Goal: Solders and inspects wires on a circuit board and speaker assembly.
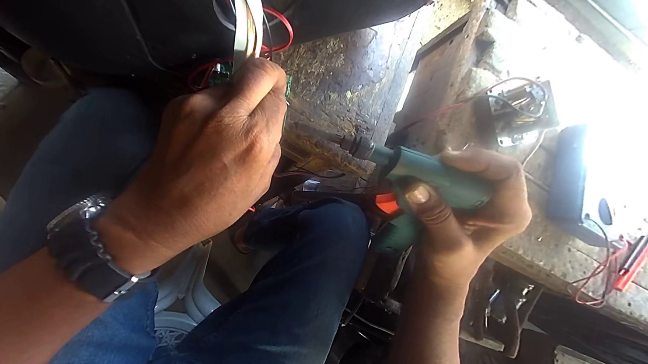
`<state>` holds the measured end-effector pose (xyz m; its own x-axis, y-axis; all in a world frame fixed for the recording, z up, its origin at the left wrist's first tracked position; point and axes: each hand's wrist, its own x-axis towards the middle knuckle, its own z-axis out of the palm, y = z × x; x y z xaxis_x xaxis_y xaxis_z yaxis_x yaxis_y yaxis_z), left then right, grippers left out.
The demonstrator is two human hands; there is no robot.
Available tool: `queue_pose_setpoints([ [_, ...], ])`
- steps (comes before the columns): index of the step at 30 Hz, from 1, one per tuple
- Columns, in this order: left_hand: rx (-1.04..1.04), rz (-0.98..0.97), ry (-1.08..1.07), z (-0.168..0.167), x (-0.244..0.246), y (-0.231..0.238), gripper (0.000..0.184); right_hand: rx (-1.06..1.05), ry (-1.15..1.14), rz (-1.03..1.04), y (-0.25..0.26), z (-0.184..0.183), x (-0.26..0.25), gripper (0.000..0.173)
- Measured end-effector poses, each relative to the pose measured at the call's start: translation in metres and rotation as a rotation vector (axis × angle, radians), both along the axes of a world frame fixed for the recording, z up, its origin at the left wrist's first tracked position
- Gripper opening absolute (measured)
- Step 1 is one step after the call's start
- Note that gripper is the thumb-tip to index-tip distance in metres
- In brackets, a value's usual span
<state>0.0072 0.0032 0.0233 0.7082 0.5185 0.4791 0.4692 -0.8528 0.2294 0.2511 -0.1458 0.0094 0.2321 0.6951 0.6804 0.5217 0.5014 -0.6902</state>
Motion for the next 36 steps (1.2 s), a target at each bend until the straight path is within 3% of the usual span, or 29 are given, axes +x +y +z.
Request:
queue_pose_setpoints([
  [36, -0.003, 0.002, 0.003, 0.0011, -0.0003, 0.0003, 0.017, -0.031, -0.046, 0.028, 0.0023, 0.0015, -0.0002, 0.042],
])
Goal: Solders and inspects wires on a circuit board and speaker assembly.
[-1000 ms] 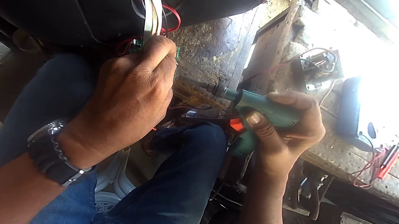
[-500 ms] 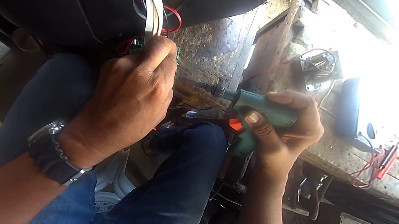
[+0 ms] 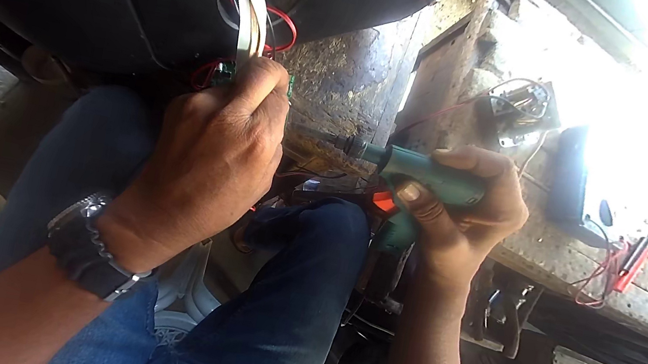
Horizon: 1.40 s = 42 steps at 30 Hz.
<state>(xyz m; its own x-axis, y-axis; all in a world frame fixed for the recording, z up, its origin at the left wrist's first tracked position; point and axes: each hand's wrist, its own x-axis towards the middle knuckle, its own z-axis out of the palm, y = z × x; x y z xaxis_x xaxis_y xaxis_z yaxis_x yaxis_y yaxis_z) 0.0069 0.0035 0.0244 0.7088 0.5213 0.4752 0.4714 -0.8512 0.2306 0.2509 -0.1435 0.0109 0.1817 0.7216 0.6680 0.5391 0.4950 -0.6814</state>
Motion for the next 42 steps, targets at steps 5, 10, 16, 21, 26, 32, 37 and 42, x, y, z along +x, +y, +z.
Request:
queue_pose_setpoints([
  [5, 0.004, -0.002, 0.006, -0.0005, -0.0004, 0.0, 0.017, 0.003, -0.004, 0.007, 0.0003, -0.0004, 0.0009, 0.042],
  [10, -0.001, -0.004, 0.006, 0.0001, -0.0004, 0.0002, 0.017, 0.008, -0.014, 0.005, 0.0, -0.0014, 0.0012, 0.041],
  [16, 0.005, -0.002, 0.002, -0.0003, -0.0002, 0.0, 0.017, 0.009, -0.023, 0.007, -0.0003, -0.0021, 0.0019, 0.04],
  [21, 0.007, -0.003, 0.005, 0.0, 0.0002, -0.0003, 0.017, 0.017, -0.027, 0.009, -0.0003, -0.0025, 0.0016, 0.039],
  [26, 0.008, -0.002, 0.008, 0.0, 0.0003, -0.0005, 0.017, 0.027, -0.036, -0.001, -0.0005, -0.0037, 0.001, 0.039],
  [32, 0.006, 0.0, 0.001, -0.0006, 0.0004, -0.0008, 0.016, 0.044, 0.01, -0.008, -0.0019, -0.0045, 0.0025, 0.04],
  [37, 0.003, -0.002, 0.009, -0.0003, 0.0, -0.0006, 0.016, 0.059, 0.044, -0.006, -0.002, -0.004, 0.0024, 0.041],
  [42, 0.006, 0.0, 0.005, -0.0004, 0.0003, -0.0006, 0.016, 0.036, 0.013, -0.005, -0.0003, -0.0027, -0.0005, 0.041],
])
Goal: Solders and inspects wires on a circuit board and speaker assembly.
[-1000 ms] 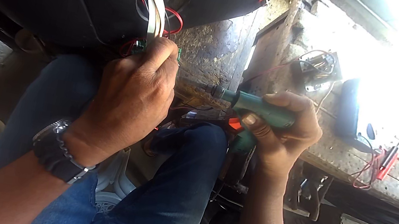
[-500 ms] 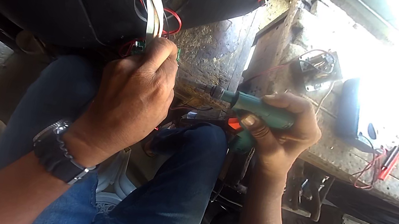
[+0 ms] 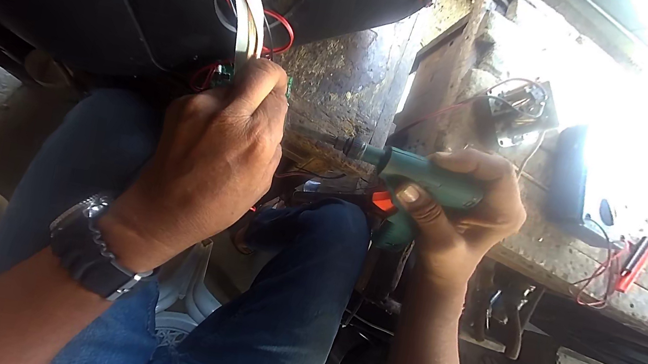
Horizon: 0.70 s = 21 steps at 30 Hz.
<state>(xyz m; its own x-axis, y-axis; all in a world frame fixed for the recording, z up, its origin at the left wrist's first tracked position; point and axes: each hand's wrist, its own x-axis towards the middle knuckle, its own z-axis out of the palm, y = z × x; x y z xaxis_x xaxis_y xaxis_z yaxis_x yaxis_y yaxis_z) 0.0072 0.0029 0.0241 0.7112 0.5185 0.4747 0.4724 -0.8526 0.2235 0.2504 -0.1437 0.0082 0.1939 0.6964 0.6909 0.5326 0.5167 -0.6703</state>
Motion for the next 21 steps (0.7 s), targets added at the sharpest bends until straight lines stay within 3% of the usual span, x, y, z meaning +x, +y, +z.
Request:
queue_pose_setpoints([
  [21, 0.001, -0.001, 0.007, 0.0002, -0.0002, 0.0, 0.016, -0.018, -0.008, 0.016, 0.0006, 0.0012, 0.0003, 0.041],
])
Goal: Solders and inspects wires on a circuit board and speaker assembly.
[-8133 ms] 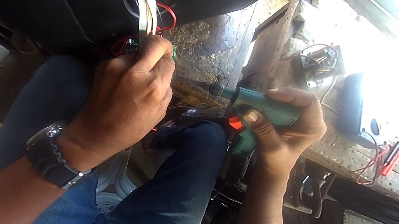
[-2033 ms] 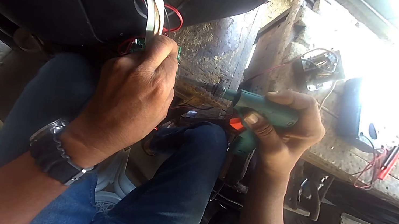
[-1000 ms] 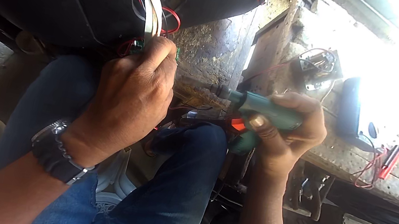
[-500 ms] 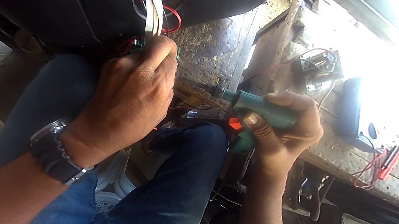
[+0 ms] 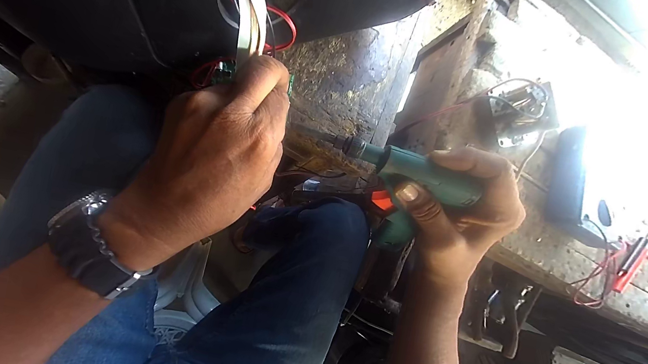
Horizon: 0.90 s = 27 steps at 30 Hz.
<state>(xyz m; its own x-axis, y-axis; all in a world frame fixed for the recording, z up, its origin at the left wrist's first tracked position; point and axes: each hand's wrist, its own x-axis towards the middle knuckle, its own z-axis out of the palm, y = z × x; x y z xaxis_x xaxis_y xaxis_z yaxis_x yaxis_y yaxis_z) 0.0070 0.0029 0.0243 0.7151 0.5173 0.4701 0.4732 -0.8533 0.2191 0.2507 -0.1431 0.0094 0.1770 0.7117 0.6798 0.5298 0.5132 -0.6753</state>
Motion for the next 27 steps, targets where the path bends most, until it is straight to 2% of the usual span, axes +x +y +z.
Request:
queue_pose_setpoints([
  [27, 0.003, 0.01, 0.017, 0.0014, 0.001, -0.0013, 0.017, 0.004, -0.032, 0.003, -0.0002, -0.0012, 0.002, 0.039],
])
